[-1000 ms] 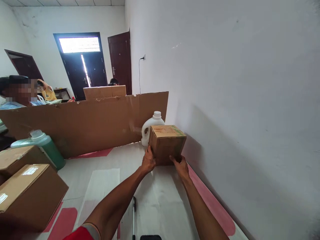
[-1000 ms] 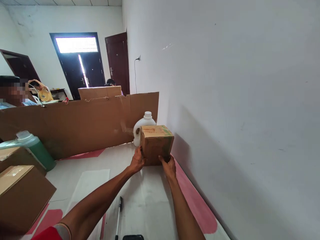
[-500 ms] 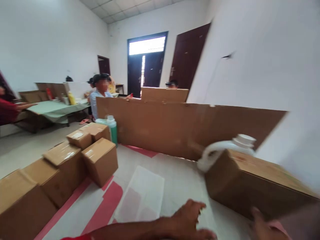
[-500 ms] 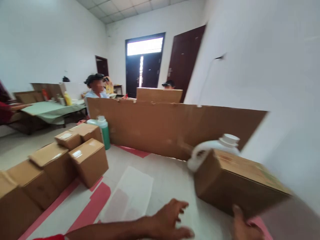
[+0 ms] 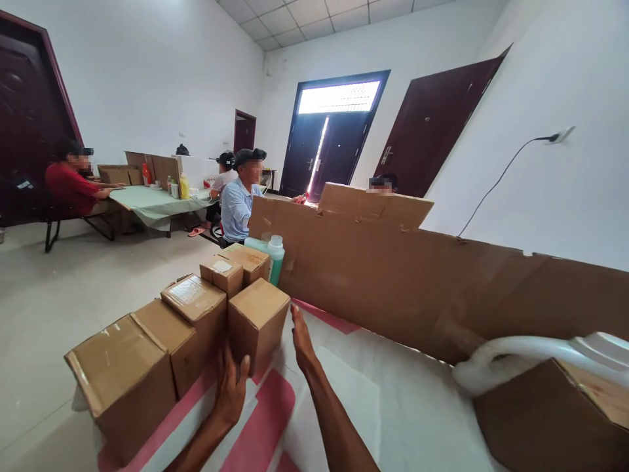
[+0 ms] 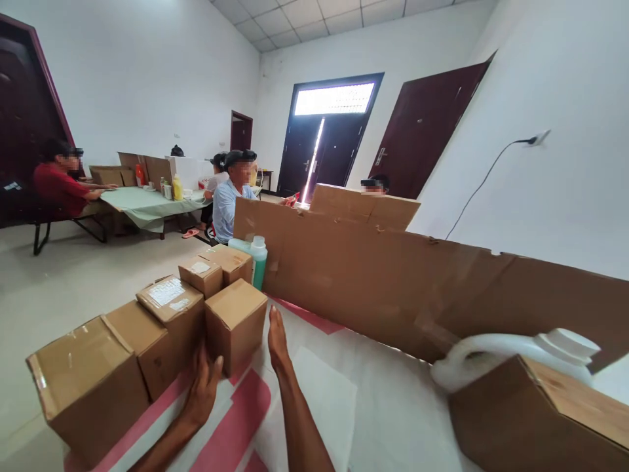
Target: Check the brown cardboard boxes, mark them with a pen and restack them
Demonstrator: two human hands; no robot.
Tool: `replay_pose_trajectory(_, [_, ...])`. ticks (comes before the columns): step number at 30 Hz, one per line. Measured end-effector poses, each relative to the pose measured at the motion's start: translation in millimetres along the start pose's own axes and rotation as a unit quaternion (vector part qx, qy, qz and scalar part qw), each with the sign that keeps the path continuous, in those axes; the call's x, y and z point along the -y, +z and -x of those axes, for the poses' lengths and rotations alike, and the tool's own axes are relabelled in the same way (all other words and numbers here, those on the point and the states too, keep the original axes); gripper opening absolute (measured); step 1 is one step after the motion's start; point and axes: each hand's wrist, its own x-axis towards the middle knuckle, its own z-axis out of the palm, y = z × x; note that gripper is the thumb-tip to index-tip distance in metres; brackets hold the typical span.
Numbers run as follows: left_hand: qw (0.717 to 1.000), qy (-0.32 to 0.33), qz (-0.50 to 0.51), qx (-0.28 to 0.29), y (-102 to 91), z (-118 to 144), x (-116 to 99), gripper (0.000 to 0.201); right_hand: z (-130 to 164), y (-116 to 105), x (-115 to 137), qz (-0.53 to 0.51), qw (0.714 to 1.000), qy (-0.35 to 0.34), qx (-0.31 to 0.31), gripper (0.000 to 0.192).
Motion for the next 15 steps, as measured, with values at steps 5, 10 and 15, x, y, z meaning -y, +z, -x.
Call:
replay_pose_trajectory(5, [0.999, 0.019, 0.013, 0.024, 2.4, -24.8, 15.8, 0.078, 20.6, 36.3, -15.8, -0.005, 0.998, 0.062, -0.006, 0.106])
replay_pose_trajectory(10, [0.996, 0.037, 0.018, 0.078, -16.8, 21.9, 18.9, 0.070, 89.3, 0.2, -12.2, 0.017, 0.995, 0.080, -0.050, 0.104])
replay_pose_trajectory(15, [0.961, 0.220, -0.037, 0.165, -53.4, 113.2, 2.5, 0.066, 163.0, -62.5, -5.1, 0.056, 0.988, 0.113, -0.084, 0.073])
